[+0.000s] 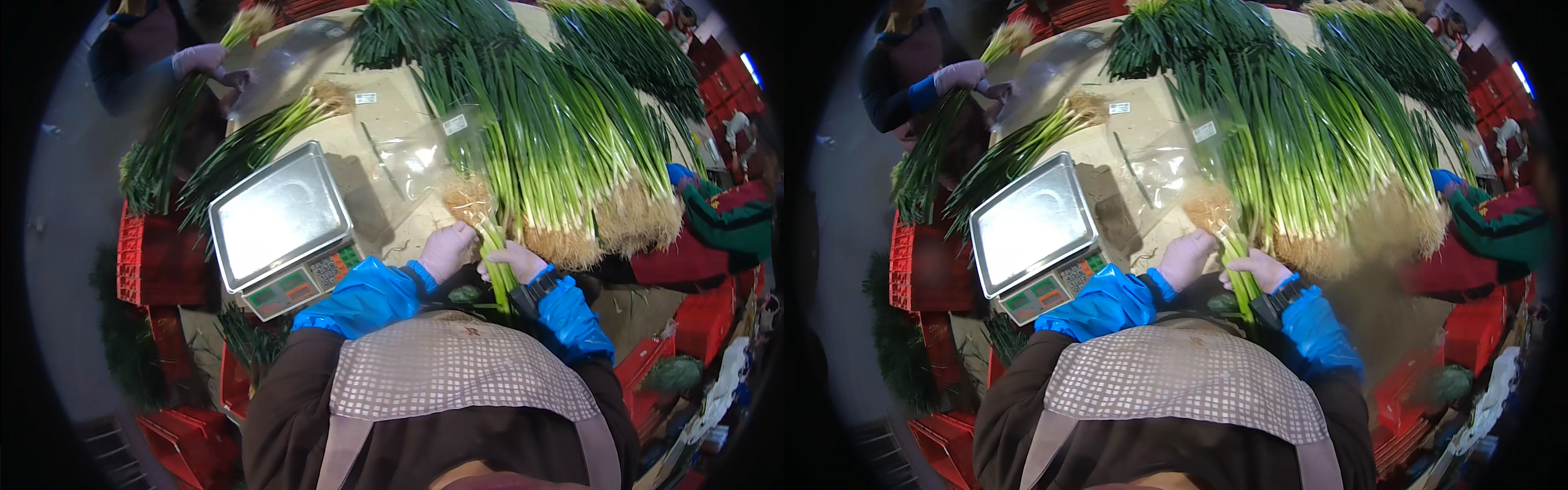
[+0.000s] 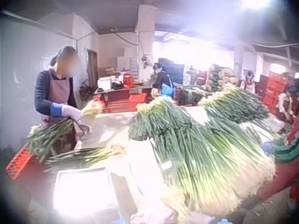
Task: The person repeatedly picks bundles of green onions, places them on a digital scale, and then packs them into clear plastic bags. The packed bundles are set aside on the table. The process is repeated continuously throughout the clip.
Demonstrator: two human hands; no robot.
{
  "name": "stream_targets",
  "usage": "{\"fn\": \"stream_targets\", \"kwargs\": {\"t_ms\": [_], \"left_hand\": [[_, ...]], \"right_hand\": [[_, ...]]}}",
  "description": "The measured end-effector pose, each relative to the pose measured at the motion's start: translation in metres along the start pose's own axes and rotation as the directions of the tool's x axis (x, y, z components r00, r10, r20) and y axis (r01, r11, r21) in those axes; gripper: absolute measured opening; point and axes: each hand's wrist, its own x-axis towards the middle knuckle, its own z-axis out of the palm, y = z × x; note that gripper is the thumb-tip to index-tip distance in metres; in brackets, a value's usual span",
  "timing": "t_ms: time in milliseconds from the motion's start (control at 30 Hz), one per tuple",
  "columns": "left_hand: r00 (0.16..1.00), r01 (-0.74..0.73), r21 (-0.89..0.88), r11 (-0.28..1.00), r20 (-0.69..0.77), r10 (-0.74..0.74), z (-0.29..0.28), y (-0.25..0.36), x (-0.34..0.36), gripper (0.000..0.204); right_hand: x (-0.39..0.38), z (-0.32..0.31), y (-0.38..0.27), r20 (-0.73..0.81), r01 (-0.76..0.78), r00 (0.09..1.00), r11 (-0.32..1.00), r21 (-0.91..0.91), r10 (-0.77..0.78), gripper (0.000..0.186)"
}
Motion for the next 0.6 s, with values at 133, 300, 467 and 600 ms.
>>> {"fn": "stream_targets", "kwargs": {"t_ms": [133, 300, 467, 600], "left_hand": [[0.999, 0.040, -0.073, 0.997, 0.025, -0.039, -0.004, 0.027, 0.008, 0.009], [0.934, -0.048, 0.191, 0.980, 0.358, -0.024, -0.019, 0.048, 0.036, 0.007], [0.975, -0.077, -0.089, 0.993, 0.200, 0.093, -0.025, 0.041, 0.023, 0.014], [0.986, 0.119, -0.495, 0.861, 0.164, -0.042, -0.018, 0.039, 0.015, 0.016]], "right_hand": [[0.014, 0.011, 0.011, -0.150, 0.125, 0.978, 0.982, -0.143, -0.146, 0.020], [0.010, 0.026, 0.010, -0.186, 0.146, 0.938, 0.821, -0.551, -0.292, 0.046], [-0.037, 0.011, -0.020, -0.056, 0.245, 0.964, 0.950, -0.194, -0.260, 0.040], [-0.056, 0.018, -0.030, -0.218, 0.293, 0.901, 0.896, -0.334, -0.375, 0.035]]}}
